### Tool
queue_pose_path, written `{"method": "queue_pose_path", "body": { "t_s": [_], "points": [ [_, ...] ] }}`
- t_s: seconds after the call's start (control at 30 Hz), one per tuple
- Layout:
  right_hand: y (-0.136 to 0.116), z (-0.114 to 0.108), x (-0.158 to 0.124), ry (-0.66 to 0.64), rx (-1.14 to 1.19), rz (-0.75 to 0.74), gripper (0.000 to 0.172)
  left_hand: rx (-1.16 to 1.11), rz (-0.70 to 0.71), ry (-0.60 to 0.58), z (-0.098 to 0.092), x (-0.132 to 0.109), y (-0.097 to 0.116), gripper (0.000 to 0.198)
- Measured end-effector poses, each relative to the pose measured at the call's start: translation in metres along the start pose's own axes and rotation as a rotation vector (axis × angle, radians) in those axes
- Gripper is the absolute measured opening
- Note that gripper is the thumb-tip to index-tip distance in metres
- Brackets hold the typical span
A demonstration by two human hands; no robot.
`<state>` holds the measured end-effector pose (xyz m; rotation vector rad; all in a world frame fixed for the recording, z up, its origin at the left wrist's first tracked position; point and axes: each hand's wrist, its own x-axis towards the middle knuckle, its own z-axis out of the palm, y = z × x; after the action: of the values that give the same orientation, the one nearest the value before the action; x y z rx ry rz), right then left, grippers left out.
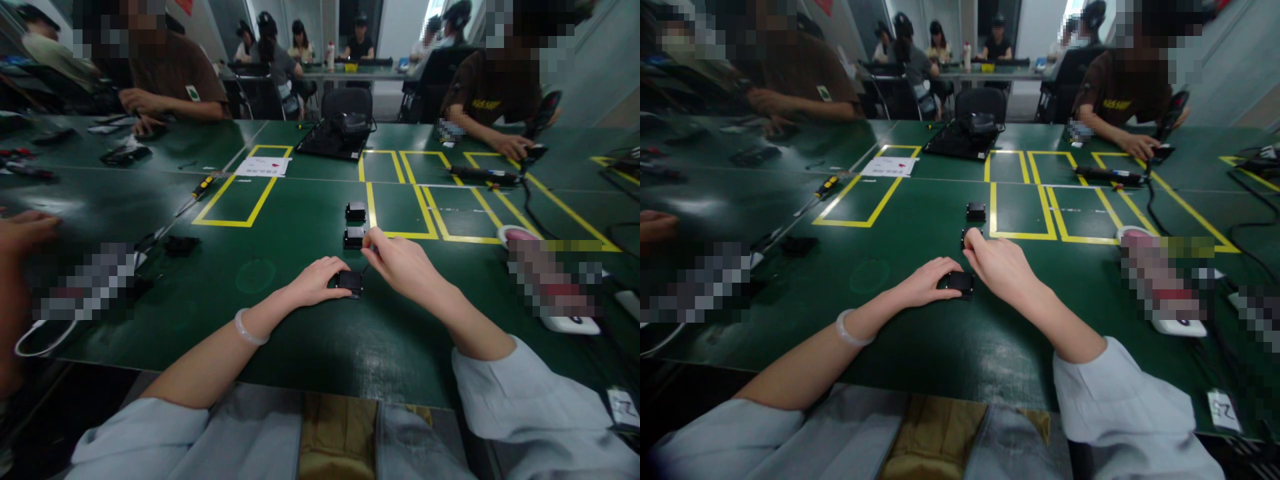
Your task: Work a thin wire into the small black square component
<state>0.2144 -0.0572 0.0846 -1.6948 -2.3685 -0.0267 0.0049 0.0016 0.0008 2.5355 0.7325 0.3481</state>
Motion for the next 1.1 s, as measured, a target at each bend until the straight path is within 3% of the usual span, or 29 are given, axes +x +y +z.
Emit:
{"method": "queue_pose_path", "body": {
  "t_s": [0.27,1.1],
  "points": [
    [-0.0007,-0.0044,-0.0017,0.027,0.097,-0.015,0.021,-0.008,0.000,0.005,0.0004,0.0005,-0.0003,0.041],
    [-0.0008,-0.0049,-0.0004,0.019,0.040,-0.028,0.021,-0.020,0.012,0.008,-0.0007,0.0007,0.0001,0.042]
  ]
}}
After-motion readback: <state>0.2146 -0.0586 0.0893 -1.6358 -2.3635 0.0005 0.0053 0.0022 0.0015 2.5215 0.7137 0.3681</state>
